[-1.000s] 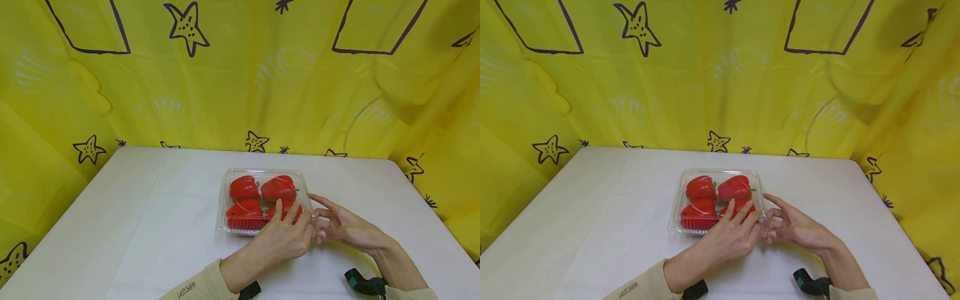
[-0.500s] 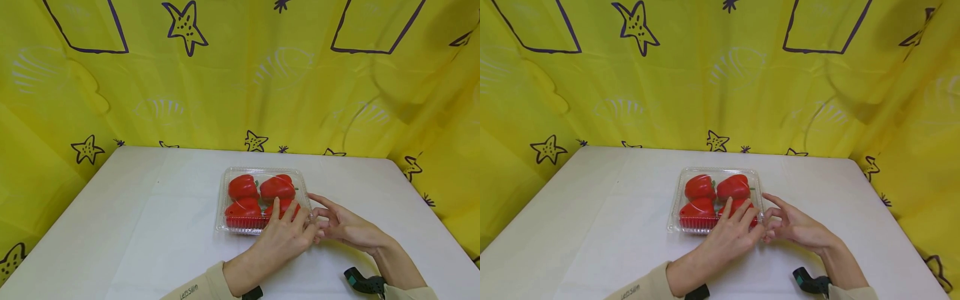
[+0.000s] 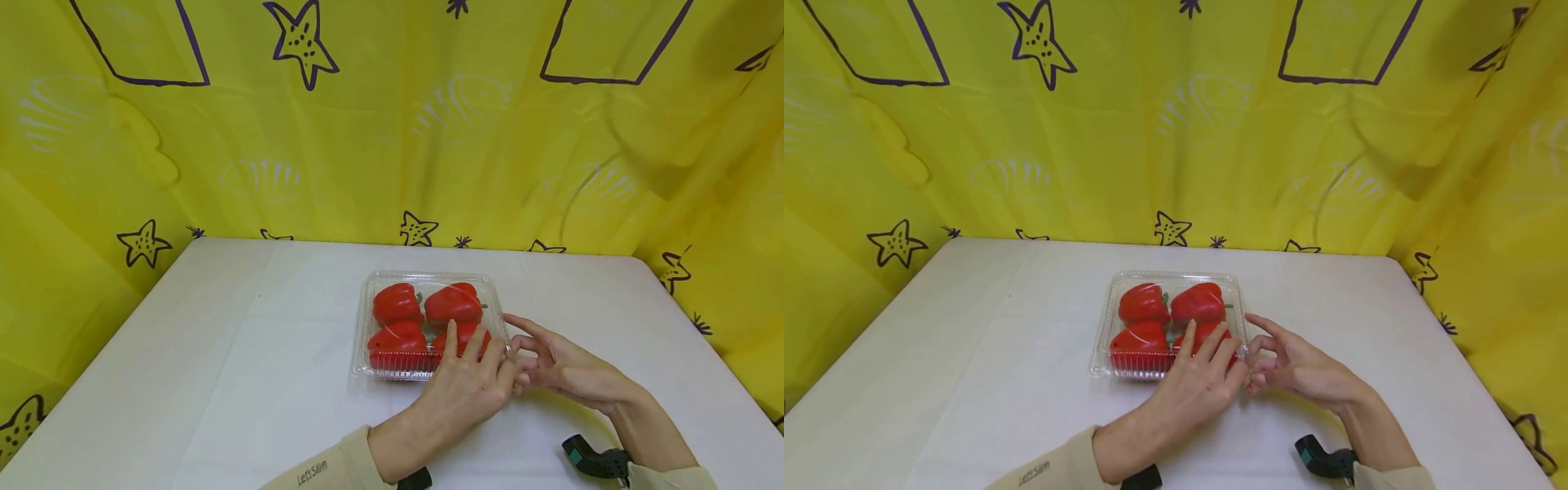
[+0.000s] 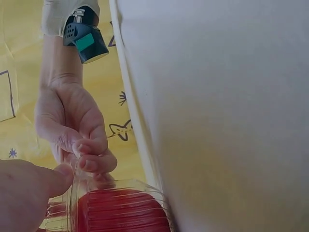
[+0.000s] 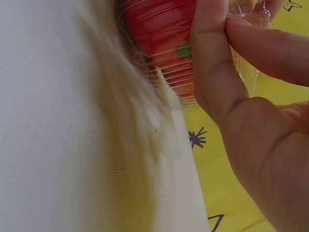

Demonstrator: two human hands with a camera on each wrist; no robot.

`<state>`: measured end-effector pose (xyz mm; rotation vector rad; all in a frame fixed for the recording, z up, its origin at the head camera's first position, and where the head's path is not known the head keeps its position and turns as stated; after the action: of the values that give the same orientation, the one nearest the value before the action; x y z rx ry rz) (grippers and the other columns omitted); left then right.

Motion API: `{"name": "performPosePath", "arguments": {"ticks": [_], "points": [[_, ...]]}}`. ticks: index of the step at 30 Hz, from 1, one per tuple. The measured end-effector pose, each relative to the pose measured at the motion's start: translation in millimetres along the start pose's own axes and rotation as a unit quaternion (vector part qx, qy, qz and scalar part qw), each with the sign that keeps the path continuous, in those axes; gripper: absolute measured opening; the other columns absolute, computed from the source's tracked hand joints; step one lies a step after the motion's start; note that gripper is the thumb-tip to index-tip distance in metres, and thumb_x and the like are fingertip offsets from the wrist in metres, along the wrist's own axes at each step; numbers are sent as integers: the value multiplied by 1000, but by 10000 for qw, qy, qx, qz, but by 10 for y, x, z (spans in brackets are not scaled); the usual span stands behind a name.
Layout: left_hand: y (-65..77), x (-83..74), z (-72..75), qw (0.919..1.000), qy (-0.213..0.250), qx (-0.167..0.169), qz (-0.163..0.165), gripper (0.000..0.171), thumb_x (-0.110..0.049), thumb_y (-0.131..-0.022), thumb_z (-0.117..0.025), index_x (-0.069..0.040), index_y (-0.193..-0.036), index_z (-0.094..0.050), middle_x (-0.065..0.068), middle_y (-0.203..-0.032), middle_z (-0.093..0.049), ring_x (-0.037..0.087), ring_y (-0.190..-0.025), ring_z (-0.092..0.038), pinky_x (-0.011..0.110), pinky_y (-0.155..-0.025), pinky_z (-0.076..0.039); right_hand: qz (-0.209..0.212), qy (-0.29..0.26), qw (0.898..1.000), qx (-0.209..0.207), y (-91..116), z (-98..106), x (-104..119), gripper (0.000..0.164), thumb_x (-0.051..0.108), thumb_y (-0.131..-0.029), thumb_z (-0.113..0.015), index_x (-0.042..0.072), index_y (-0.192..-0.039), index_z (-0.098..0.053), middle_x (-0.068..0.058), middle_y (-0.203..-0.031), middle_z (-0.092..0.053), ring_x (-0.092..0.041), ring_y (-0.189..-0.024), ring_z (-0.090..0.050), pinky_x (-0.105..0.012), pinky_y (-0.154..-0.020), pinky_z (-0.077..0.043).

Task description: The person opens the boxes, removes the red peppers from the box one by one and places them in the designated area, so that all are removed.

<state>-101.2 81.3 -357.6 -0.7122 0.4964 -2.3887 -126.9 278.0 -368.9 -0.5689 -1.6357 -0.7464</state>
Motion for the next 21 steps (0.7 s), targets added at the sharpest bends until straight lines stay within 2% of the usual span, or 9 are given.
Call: {"name": "performPosePath", "arguments": {"ticks": [3,6,15,18,21], "points": [[-2,-2,-7,9999,-10,109,-55,25,-33,-98,-60,-17,-115,-69,1,-113,-67,28,-119,-65,60,-93,-52,12,22,10000,-30,0,-4,5,91,-7,-92,-57,9,-158,3,-5,-115,-52,-14,-94,-63,-30,-89,-58],[-13,-2,-10,9999,-47,72,-86,26,-32,-99,-59,-16,-116,-70,1,-113,-67,28,-119,-66,60,-92,-52,89,93,9999,-35,4,-7,10,90,-8,-92,-57,8,-157,3,-5,-115,-51,-13,-92,-62,-28,-87,-58],[-20,-1,-33,9994,-227,-253,-73,24,-27,-101,-54,-15,-113,-70,1,-109,-67,26,-115,-68,58,-92,-54,113,257,9995,-117,3,-7,14,90,-8,-92,-56,6,-157,4,-4,-112,-51,-13,-87,-62,-29,-84,-58],[-13,4,-42,9992,-180,-340,47,22,-27,-99,-56,-19,-112,-71,1,-111,-67,25,-116,-67,58,-94,-53,81,355,9992,-189,-8,2,17,89,-8,-91,-56,5,-157,3,-6,-113,-52,-15,-89,-63,-30,-85,-58],[-15,2,-44,9984,4,-536,201,26,-34,-99,-58,-23,-118,-70,1,-114,-66,26,-118,-65,59,-95,-53,63,435,9987,-250,-14,8,22,88,-8,-91,-56,4,-157,1,-8,-115,-52,-15,-91,-64,-30,-86,-58]]}}
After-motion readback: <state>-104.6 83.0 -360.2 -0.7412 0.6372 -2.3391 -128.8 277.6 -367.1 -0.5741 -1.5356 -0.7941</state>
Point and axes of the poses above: each hand's wrist, its own y-axis away from the middle knuckle, its own z-axis out of the back of the hand, x = y × z, the point moved 2 cm from there along -y, towards the middle knuckle
